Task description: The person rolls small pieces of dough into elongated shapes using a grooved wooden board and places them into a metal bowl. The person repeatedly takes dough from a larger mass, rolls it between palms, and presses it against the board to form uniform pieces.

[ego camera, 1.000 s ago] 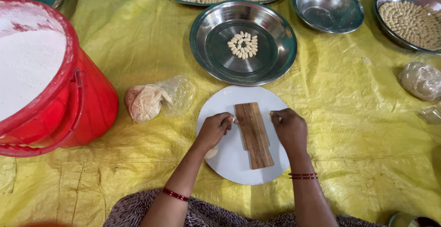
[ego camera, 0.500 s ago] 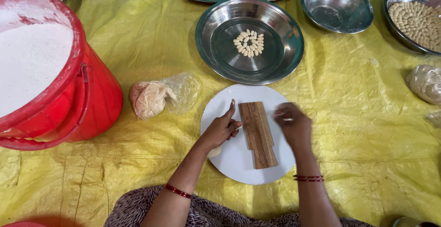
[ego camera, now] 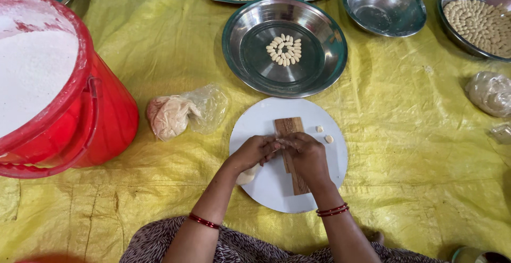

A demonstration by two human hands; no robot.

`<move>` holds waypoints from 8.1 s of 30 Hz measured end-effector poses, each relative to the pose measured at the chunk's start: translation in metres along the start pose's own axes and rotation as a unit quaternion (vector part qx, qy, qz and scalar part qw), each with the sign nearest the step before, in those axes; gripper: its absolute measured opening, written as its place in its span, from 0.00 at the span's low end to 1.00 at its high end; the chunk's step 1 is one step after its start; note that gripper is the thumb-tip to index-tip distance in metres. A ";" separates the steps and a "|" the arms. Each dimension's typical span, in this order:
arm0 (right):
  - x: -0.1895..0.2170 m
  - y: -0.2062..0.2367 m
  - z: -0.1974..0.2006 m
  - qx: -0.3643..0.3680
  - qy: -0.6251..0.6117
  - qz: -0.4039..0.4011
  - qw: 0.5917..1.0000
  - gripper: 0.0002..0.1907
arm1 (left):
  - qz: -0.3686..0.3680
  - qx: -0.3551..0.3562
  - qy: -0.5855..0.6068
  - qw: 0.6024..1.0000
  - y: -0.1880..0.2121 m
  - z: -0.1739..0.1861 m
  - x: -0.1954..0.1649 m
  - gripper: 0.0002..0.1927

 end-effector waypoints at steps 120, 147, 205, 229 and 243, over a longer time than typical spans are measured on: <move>0.012 -0.002 -0.014 0.118 -0.117 -0.059 0.984 0.15 | 0.023 -0.032 0.019 0.999 0.023 0.003 -0.032 0.43; 0.007 0.002 0.005 0.130 0.043 -0.019 0.990 0.06 | 0.032 0.054 0.103 0.993 0.022 -0.013 -0.033 0.16; 0.044 0.003 0.011 0.095 0.047 0.091 0.990 0.13 | 0.069 0.078 0.056 0.993 0.027 -0.006 -0.025 0.18; -0.125 0.004 0.075 0.004 -0.056 -0.313 0.948 0.22 | -0.001 -0.082 0.024 0.996 0.018 0.015 -0.043 0.21; -0.051 -0.014 0.069 -0.038 0.044 -0.156 0.986 0.09 | -0.055 -0.043 -0.097 0.993 0.023 0.000 -0.060 0.25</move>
Point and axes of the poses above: each hand's wrist, its own y-axis away from the middle knuckle, its own z-axis out of the back of the hand, x = y × z, the point moved 8 cm from there along -y, towards the middle knuckle, and after that the axes turned 4 degrees about -z, right-handed, at the moved point
